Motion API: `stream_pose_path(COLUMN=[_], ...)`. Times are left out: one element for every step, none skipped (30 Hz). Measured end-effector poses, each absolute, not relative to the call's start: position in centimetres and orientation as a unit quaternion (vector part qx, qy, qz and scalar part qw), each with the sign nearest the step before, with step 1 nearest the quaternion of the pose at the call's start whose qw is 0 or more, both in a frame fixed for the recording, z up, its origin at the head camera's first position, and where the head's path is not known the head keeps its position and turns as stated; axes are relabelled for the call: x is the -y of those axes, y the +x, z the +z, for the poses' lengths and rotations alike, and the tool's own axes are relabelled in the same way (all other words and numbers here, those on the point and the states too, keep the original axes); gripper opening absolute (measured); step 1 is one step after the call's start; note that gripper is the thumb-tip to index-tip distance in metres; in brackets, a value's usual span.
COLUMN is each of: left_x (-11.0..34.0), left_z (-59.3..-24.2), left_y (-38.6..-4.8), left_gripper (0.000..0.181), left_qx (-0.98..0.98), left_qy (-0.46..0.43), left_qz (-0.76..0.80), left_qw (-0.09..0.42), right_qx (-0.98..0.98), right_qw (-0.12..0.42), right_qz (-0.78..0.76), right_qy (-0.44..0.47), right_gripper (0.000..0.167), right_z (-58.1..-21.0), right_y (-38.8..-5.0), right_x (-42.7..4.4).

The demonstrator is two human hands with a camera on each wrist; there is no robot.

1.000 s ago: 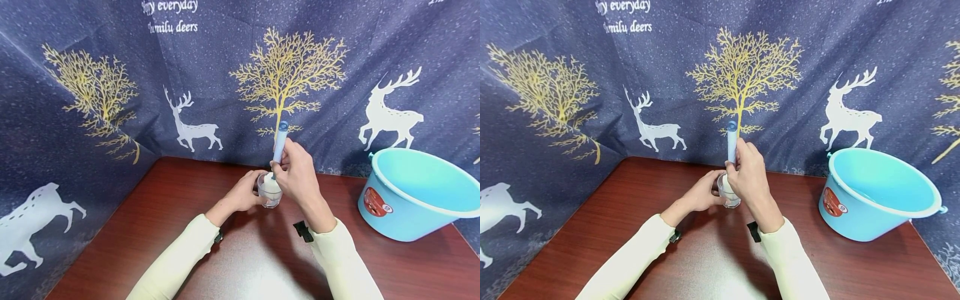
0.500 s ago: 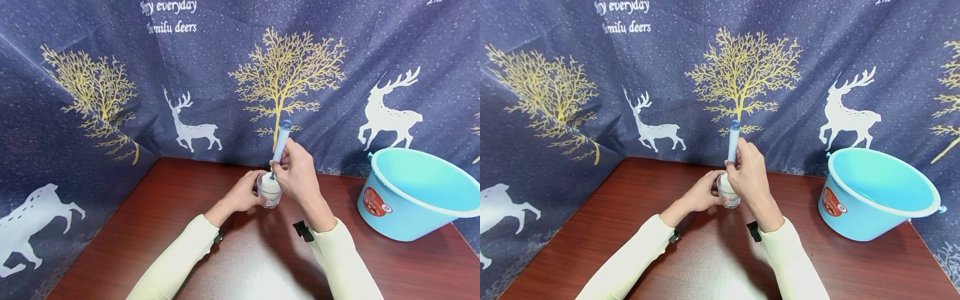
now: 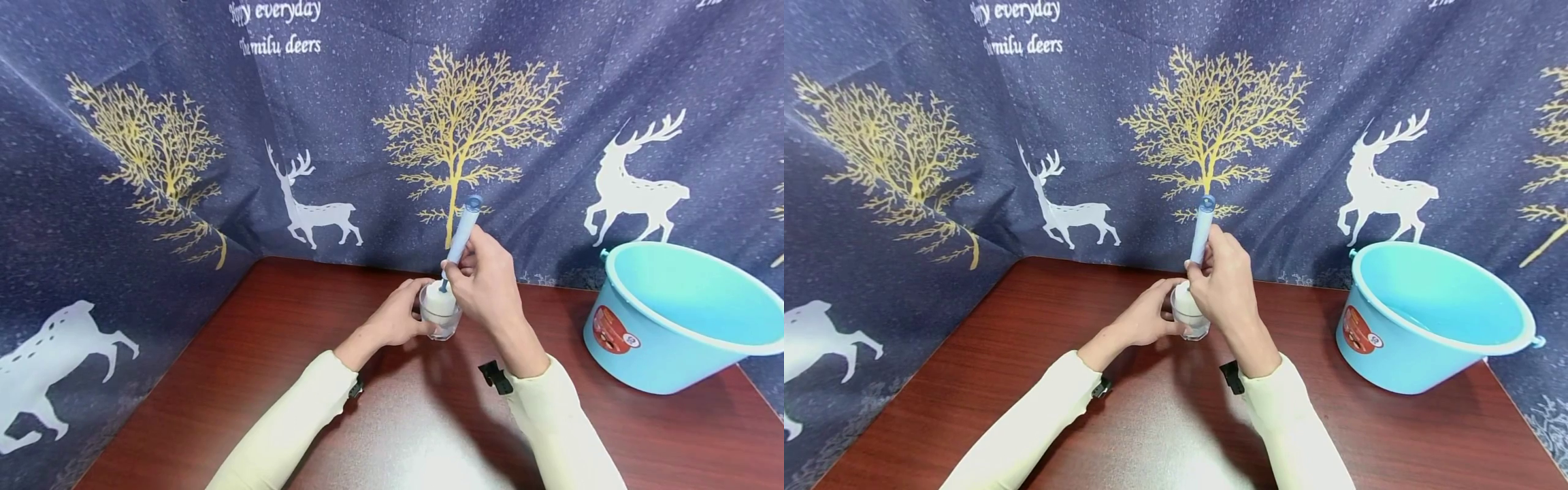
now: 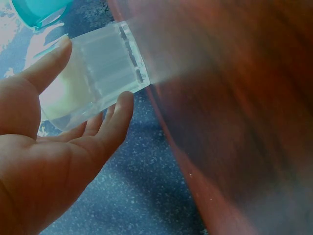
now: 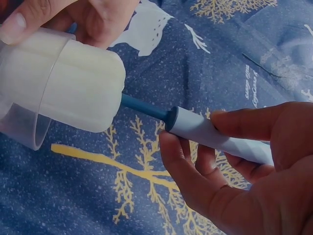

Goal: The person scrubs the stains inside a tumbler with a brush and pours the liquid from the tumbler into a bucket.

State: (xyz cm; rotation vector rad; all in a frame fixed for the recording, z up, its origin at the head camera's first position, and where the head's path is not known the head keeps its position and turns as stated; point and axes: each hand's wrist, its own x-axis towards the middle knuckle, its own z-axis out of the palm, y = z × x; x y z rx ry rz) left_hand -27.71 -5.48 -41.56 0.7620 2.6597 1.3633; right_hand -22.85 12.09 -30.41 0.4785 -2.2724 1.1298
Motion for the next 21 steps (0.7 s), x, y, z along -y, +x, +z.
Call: stream_pose_path(left_x=[5.48,5.48,5.49,5.49,5.50,5.51,5.52,5.53,5.54,5.55,5.56,5.56,5.57,5.58,5.59,5.60,5.60,5.61,5.61,5.61,5.60], left_z=[-41.56,-41.57,-41.55,-41.55,-41.54,-41.55,-41.55,-41.54,-41.51,-41.50,-41.51,-41.52,-41.53,-41.52,-41.51,-41.51,-41.53,-41.53,-41.52,-41.51,-41.52], left_y=[-27.71,-27.72,-27.71,-27.70,-27.70,-27.70,-27.71,-27.72,-27.71,-27.73,-27.75,-27.77,-27.79,-27.79,-27.79,-27.78,-27.79,-27.79,-27.78,-27.78,-27.79], left_gripper=[0.085,0.085,0.085,0.085,0.085,0.085,0.085,0.086,0.086,0.086,0.087,0.087,0.087,0.087,0.087,0.087,0.087,0.087,0.087,0.087,0.087], left_qx=[-0.862,-0.862,-0.863,-0.864,-0.865,-0.866,-0.867,-0.868,-0.869,-0.871,-0.871,-0.872,-0.873,-0.874,-0.874,-0.875,-0.875,-0.876,-0.877,-0.877,-0.877], left_qy=[0.247,0.248,0.248,0.248,0.248,0.248,0.249,0.249,0.249,0.249,0.250,0.250,0.250,0.250,0.251,0.251,0.251,0.251,0.252,0.251,0.252], left_qz=[0.441,0.441,0.440,0.438,0.435,0.433,0.431,0.428,0.426,0.424,0.422,0.421,0.419,0.417,0.415,0.414,0.413,0.411,0.410,0.409,0.409], left_qw=[0.028,0.027,0.027,0.027,0.026,0.024,0.023,0.023,0.022,0.020,0.019,0.018,0.017,0.016,0.015,0.014,0.013,0.012,0.011,0.011,0.011], right_qx=[0.845,0.845,0.845,0.845,0.844,0.844,0.845,0.845,0.845,0.845,0.845,0.845,0.845,0.845,0.845,0.845,0.845,0.845,0.844,0.844,0.843], right_qw=[0.276,0.276,0.276,0.277,0.277,0.277,0.277,0.277,0.277,0.276,0.276,0.275,0.274,0.274,0.273,0.273,0.273,0.273,0.274,0.275,0.275], right_qz=[0.421,0.422,0.422,0.422,0.423,0.423,0.423,0.423,0.423,0.424,0.424,0.424,0.425,0.426,0.426,0.427,0.428,0.429,0.429,0.430,0.431], right_qy=[0.178,0.178,0.178,0.178,0.178,0.177,0.176,0.175,0.174,0.173,0.172,0.171,0.171,0.171,0.170,0.169,0.169,0.168,0.168,0.168,0.168], right_gripper=[0.024,0.024,0.024,0.024,0.024,0.024,0.023,0.023,0.023,0.023,0.023,0.023,0.023,0.023,0.023,0.023,0.023,0.023,0.023,0.022,0.022], right_z=[-30.42,-30.43,-30.45,-30.46,-30.49,-30.51,-30.54,-30.56,-30.58,-30.60,-30.61,-30.62,-30.63,-30.66,-30.66,-30.66,-30.66,-30.66,-30.66,-30.67,-30.65], right_y=[-22.86,-22.89,-22.91,-22.93,-22.94,-22.96,-22.99,-23.02,-23.05,-23.07,-23.09,-23.12,-23.14,-23.16,-23.18,-23.19,-23.20,-23.22,-23.24,-23.25,-23.26], right_x=[-12.10,-12.10,-12.11,-12.12,-12.12,-12.14,-12.16,-12.18,-12.20,-12.21,-12.22,-12.24,-12.24,-12.25,-12.25,-12.24,-12.24,-12.23,-12.22,-12.21,-12.20])
